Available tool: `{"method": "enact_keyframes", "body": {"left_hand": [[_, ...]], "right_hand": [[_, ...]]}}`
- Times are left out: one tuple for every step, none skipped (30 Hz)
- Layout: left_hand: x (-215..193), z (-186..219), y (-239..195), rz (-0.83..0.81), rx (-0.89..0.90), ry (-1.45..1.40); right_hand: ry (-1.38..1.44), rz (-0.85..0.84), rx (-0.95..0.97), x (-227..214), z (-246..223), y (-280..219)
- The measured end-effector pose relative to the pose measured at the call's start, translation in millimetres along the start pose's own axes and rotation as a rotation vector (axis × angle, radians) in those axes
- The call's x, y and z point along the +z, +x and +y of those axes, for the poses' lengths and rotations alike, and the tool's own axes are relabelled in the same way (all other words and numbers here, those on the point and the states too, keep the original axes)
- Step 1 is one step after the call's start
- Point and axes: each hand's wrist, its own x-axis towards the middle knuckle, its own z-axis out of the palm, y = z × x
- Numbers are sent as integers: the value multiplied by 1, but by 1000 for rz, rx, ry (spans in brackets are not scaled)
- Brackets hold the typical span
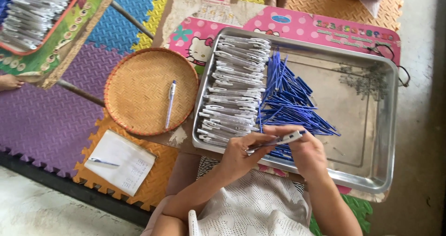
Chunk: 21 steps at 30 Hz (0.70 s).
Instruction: The person assembles blue pens by inserting blue ink cartridges into white pen barrels. They pick up a barrel and a cartridge from a metal tray, insert the cartridge into the barrel, and place the completed pen into a woven basket.
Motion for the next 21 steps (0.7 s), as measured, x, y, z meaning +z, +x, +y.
{"method": "enact_keyframes", "body": {"left_hand": [[0,-1,-3,12,5,11],[0,-3,-5,-10,6,21],[0,-4,-7,-31,6,28],[-2,-4,-9,-20,11,35],[-3,-4,-10,-81,28,71],[-3,-4,-12,-143,44,106],[-3,-2,-12,-131,49,115],[-3,-1,-11,-149,87,132],[-2,1,-12,-165,123,148],[-2,-4,-15,-152,126,157],[-1,-10,-16,-161,141,205],[-1,-15,-17,-170,157,254],[1,-13,-17,-159,161,260],[2,-11,-18,-179,89,192],[4,-9,-18,-198,19,122],[3,-5,-18,-185,23,127],[3,-1,-18,-221,-12,85],[2,2,-18,-257,-47,44],[2,2,-20,-250,-48,45],[2,2,-22,-249,-67,29],[3,1,-23,-251,-86,10]], "right_hand": [[9,-14,-1,-2,-4,0],[67,-99,17,-3,-9,-1],[121,-184,36,-6,-14,-1],[127,-197,36,-9,-16,-4],[176,-213,101,-12,-19,-7],[224,-228,166,-16,-22,-9],[230,-243,166,-19,-19,-14],[216,-229,173,-23,-16,-18],[203,-215,182,-27,-14,-22],[208,-230,185,-29,-10,-28],[186,-176,187,-33,-6,-32],[163,-121,188,-36,-3,-36],[165,-134,189,-30,-3,-38],[127,-81,166,-23,-2,-39],[88,-29,144,-17,-2,-41],[90,-43,145,-10,-3,-42],[-60,47,158,-2,-4,-44],[-210,137,171,6,-5,-47],[-208,130,174,6,-1,-48],[-268,130,139,5,3,-49],[-330,133,103,3,6,-50]]}}
